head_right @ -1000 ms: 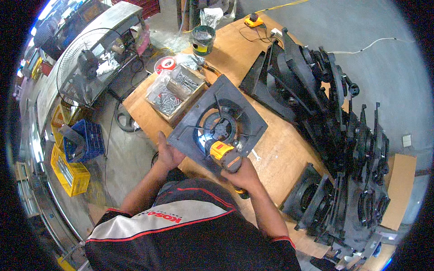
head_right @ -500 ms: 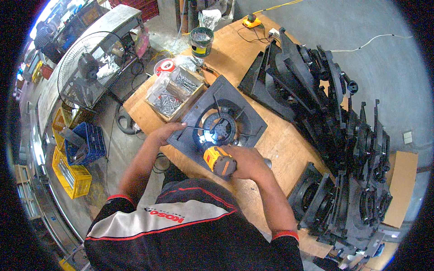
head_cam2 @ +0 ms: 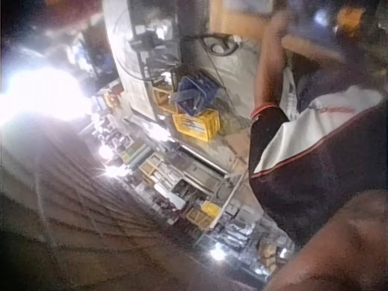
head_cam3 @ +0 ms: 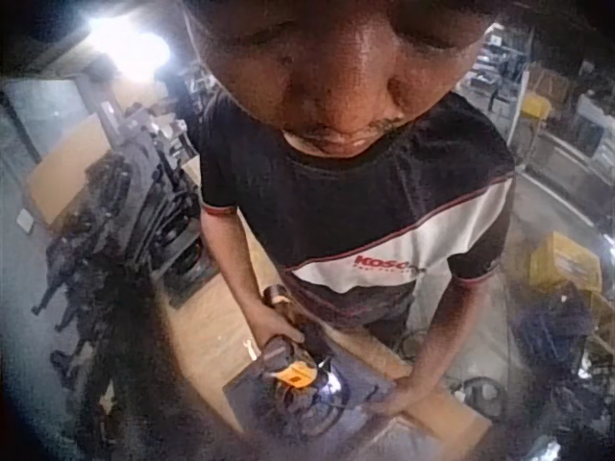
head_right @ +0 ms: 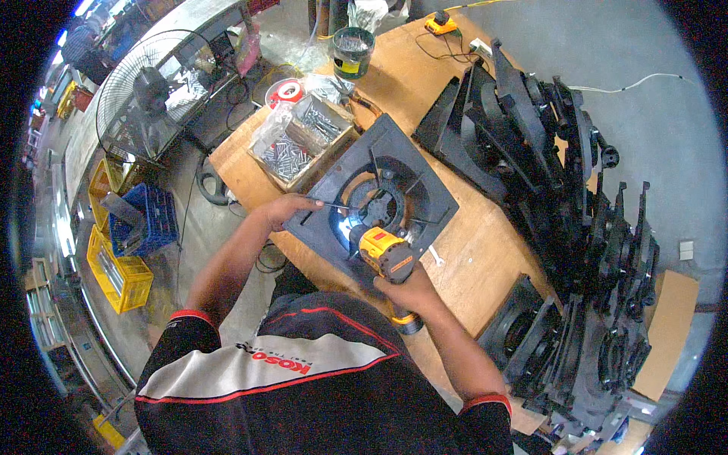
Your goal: The person assembles a black plastic fan housing by placing a fan blade into the housing, inserting screws, and tightening them with a cordless drill. The person then uses a wrench to tighten additional fasteners on the side of the housing before setting the completed unit aside.
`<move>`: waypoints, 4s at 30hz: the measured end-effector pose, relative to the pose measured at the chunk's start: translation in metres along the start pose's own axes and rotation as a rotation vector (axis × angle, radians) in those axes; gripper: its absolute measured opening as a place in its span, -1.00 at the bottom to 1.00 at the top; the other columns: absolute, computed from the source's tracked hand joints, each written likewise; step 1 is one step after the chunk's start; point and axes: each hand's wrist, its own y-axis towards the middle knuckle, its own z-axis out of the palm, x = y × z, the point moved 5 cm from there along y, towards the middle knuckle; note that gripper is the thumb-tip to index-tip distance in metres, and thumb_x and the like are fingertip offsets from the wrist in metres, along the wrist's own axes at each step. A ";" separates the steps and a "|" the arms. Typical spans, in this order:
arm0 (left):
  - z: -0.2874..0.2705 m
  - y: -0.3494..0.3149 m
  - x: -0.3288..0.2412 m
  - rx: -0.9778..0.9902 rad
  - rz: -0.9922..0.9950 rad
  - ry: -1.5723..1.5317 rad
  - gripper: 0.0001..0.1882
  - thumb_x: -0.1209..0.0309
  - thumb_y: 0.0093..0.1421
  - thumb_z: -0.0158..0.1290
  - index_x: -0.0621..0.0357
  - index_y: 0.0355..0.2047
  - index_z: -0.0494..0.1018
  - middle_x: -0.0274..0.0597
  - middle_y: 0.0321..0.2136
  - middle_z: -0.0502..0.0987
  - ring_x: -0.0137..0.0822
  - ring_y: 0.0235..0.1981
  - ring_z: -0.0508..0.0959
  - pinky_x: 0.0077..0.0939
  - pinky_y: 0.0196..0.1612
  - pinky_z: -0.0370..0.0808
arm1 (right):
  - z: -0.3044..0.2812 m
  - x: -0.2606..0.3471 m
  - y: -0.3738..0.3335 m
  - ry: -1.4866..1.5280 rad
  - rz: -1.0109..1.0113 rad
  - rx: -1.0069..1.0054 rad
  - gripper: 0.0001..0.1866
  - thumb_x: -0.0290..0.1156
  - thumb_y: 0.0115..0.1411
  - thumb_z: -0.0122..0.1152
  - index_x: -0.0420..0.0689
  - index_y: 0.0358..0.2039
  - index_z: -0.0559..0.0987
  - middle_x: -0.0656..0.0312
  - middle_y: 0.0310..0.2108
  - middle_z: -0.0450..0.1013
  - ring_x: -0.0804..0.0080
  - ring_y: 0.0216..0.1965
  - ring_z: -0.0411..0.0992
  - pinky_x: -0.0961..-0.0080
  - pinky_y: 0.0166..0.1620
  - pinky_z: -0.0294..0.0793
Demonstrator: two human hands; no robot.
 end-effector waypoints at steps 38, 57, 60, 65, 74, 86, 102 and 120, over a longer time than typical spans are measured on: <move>0.000 0.007 0.004 0.082 0.029 -0.045 -0.61 0.21 0.25 0.10 0.33 -0.11 0.53 -0.16 -0.25 0.65 -0.34 -0.33 0.66 -0.46 -0.20 0.59 | -0.023 0.087 0.007 -0.809 -0.488 0.250 -0.25 -0.32 -0.23 0.43 0.07 0.10 0.47 -0.01 -0.19 0.56 -0.06 -0.13 0.51 0.13 -0.13 0.50; 0.180 -0.018 -0.004 -0.085 1.018 1.340 -0.74 0.29 0.13 0.13 0.13 -0.20 0.55 -0.10 -0.30 0.59 -0.05 -0.23 0.60 -0.16 -0.14 0.52 | -0.098 -0.077 -0.116 -0.021 -0.344 -0.395 -0.49 -0.45 -0.08 0.42 -0.20 -0.04 0.55 0.21 -0.13 0.57 0.41 -0.10 0.55 0.44 0.04 0.48; 0.241 0.047 0.045 0.217 0.931 1.543 -0.78 0.39 0.12 0.06 0.17 -0.23 0.54 -0.05 -0.39 0.58 -0.05 -0.32 0.62 -0.19 -0.28 0.57 | -0.084 -0.137 -0.164 0.282 -0.088 -0.617 -0.59 -0.60 -0.04 0.33 -0.14 -0.11 0.56 0.26 -0.19 0.56 0.46 -0.18 0.52 0.43 -0.08 0.52; 0.284 0.121 0.076 0.221 0.789 1.853 -0.80 0.48 0.08 0.04 0.23 -0.31 0.60 0.06 -0.40 0.62 -0.01 -0.33 0.65 -0.16 -0.33 0.60 | -0.045 -0.184 -0.219 0.258 -0.041 -0.811 -0.55 -0.51 -0.14 0.41 -0.20 -0.16 0.54 0.28 -0.30 0.55 0.45 -0.25 0.53 0.39 -0.12 0.54; 0.275 0.097 0.035 0.240 0.837 1.694 -0.83 0.39 0.10 0.07 0.19 -0.39 0.59 0.03 -0.42 0.63 -0.05 -0.35 0.66 -0.14 -0.28 0.58 | 0.008 -0.187 -0.220 0.417 0.131 -0.808 -0.53 -0.54 -0.11 0.35 -0.19 -0.09 0.52 0.20 -0.21 0.57 0.39 -0.19 0.54 0.36 -0.09 0.53; -0.017 0.080 -0.123 -0.253 0.545 0.029 -0.71 0.42 0.27 0.07 0.33 -0.06 0.49 -0.19 -0.29 0.62 -0.34 -0.36 0.60 -0.44 -0.30 0.53 | -0.012 -0.102 -0.102 0.498 -0.093 -0.542 -0.37 -0.54 -0.11 0.40 -0.22 0.05 0.42 0.19 -0.04 0.50 0.41 0.00 0.46 0.37 0.07 0.45; 0.103 0.123 -0.069 0.638 -0.003 -0.434 -0.52 0.14 0.40 -0.18 0.28 0.09 0.39 0.05 -0.04 0.53 -0.14 -0.07 0.59 -0.20 0.01 0.58 | -0.056 -0.006 0.054 0.542 0.061 -0.300 -0.47 -0.58 -0.04 0.25 -0.16 0.03 0.50 0.20 -0.16 0.57 0.42 -0.12 0.54 0.40 -0.04 0.53; 0.089 0.119 -0.074 0.608 0.007 -0.409 -0.49 0.10 0.39 -0.21 0.27 0.10 0.38 0.04 -0.02 0.52 -0.14 -0.04 0.58 -0.21 0.03 0.56 | -0.062 0.017 0.052 0.545 0.131 -0.290 -0.44 -0.67 -0.08 0.20 -0.19 0.03 0.47 0.18 -0.19 0.56 0.40 -0.20 0.55 0.41 -0.17 0.59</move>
